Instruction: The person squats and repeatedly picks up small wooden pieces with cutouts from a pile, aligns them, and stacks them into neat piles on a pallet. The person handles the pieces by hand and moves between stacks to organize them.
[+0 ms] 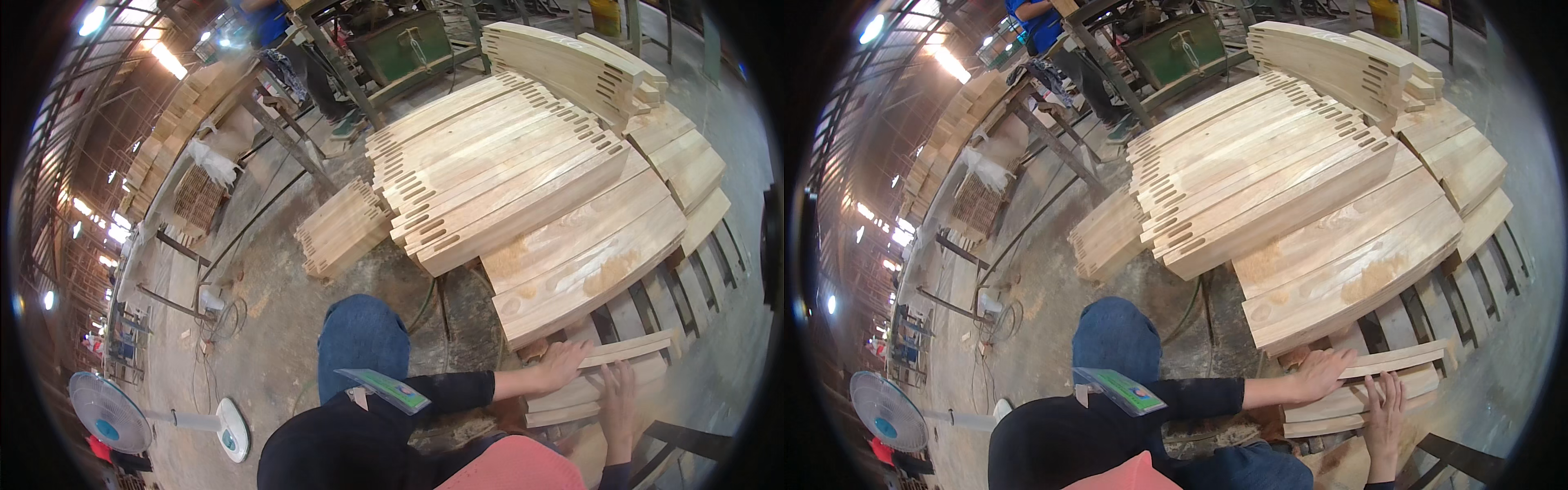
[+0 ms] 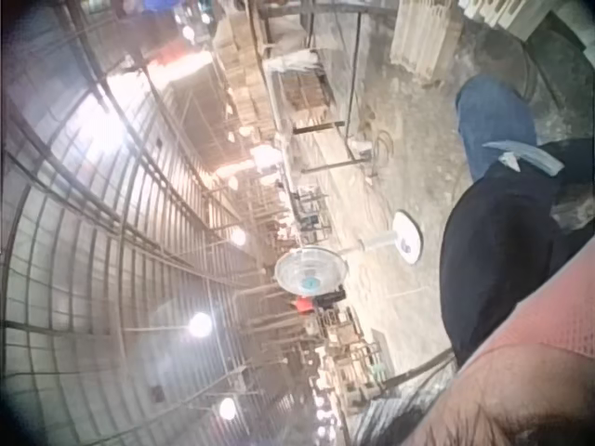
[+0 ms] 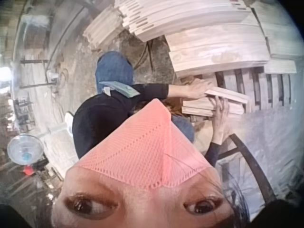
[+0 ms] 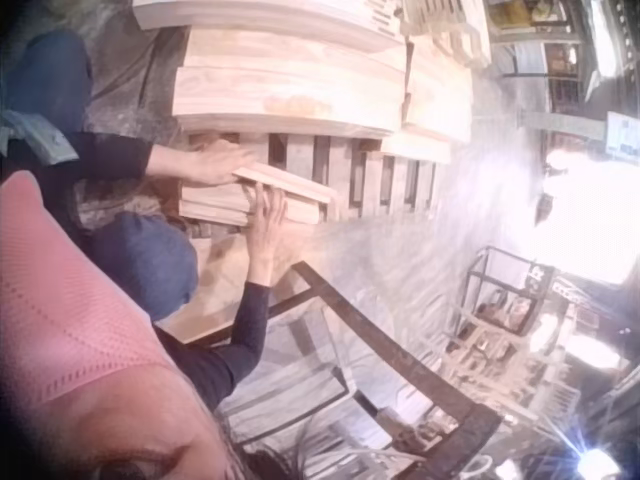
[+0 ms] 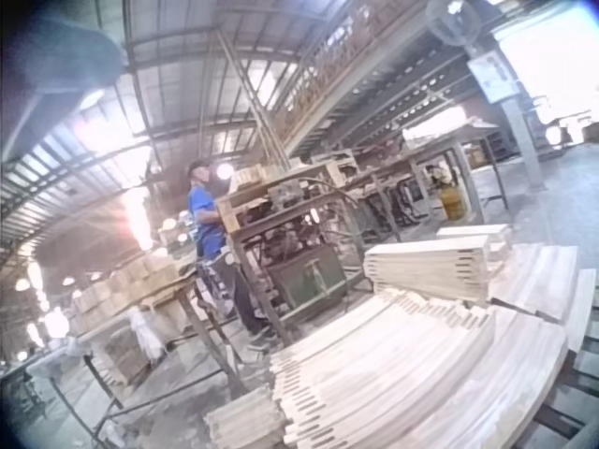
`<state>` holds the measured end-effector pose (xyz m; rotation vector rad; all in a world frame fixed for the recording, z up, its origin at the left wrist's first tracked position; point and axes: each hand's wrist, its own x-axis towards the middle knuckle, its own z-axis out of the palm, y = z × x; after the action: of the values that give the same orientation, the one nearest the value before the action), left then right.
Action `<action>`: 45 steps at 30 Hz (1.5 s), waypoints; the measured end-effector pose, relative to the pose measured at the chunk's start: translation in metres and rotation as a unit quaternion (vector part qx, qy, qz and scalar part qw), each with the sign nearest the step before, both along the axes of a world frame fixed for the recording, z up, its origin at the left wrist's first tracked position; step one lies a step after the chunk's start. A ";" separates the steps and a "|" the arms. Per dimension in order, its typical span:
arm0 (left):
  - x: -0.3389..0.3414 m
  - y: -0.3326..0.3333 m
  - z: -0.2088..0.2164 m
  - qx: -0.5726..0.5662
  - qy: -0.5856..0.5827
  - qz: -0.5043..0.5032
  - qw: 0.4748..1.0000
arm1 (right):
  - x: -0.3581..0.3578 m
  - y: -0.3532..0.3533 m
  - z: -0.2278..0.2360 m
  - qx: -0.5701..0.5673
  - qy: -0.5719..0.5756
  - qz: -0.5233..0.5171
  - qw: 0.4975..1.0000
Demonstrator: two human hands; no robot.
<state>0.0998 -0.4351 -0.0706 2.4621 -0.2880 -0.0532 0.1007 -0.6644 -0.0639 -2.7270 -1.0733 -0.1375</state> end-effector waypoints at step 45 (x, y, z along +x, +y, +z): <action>-0.007 0.005 0.030 0.049 0.053 -0.050 0.996 | 0.074 0.033 0.030 -0.017 0.037 0.029 0.999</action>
<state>0.0927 -0.4299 -0.0410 2.5304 -0.3697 -0.2453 0.1744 -0.6310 -0.0343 -2.7048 -1.1425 -0.0088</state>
